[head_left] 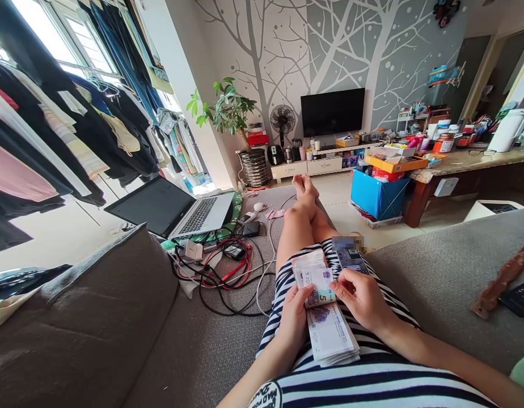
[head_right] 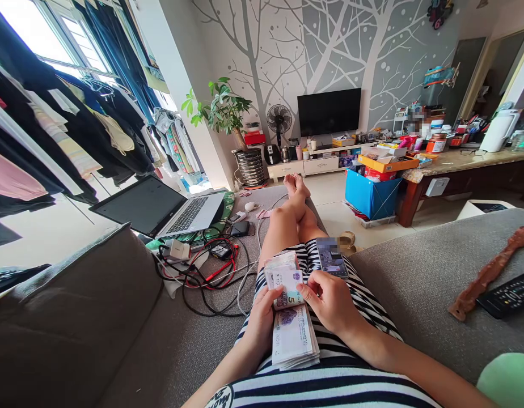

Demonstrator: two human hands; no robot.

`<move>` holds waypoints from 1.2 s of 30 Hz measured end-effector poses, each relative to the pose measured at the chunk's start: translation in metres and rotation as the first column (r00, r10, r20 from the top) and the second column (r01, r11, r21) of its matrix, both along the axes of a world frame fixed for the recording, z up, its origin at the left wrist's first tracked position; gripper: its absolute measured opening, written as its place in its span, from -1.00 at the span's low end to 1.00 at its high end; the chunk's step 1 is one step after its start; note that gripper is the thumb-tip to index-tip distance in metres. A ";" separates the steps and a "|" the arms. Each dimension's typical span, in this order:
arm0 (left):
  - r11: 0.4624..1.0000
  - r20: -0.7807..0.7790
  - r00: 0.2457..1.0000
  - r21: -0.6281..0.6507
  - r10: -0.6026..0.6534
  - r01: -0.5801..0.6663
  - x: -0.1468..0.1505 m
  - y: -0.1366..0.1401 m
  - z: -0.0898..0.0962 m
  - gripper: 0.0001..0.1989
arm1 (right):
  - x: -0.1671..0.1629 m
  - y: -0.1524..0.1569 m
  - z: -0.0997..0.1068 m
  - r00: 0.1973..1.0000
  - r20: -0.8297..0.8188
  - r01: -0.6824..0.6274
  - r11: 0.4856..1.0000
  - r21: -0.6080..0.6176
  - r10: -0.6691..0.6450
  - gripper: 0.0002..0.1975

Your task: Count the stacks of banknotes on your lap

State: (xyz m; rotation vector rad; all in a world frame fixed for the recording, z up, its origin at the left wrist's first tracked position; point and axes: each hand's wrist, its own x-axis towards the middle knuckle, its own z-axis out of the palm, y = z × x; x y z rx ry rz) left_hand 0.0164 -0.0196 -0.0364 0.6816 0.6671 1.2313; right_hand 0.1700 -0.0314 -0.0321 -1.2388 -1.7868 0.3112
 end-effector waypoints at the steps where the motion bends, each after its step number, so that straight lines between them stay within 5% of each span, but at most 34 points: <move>1: 1.000 0.003 1.000 -0.003 -0.009 0.009 0.000 0.000 -0.001 -0.85 | -0.001 0.001 0.000 1.000 0.002 0.010 1.000 -0.020 -0.010 -0.67; 6: 0.999 0.007 1.000 -0.018 -0.030 0.030 -0.001 0.001 -0.006 -0.84 | -0.005 0.004 0.002 0.999 0.025 0.030 0.999 -0.039 -0.029 -0.65; 13: 1.000 -0.003 1.000 -0.008 -0.010 0.010 0.000 0.002 -0.005 -0.83 | -0.010 0.004 0.003 0.998 -0.022 0.067 0.994 0.088 -0.065 -0.69; 28: 0.991 -0.106 0.985 -0.007 0.132 -0.134 0.004 -0.001 0.005 -0.82 | -0.008 0.000 0.001 0.999 -0.009 0.044 0.985 0.165 -0.043 -0.77; 36: 0.990 -0.127 0.983 -0.030 0.130 -0.135 0.002 0.000 0.002 -0.72 | 0.000 -0.008 0.003 0.985 0.119 -0.148 0.959 0.242 0.122 -0.78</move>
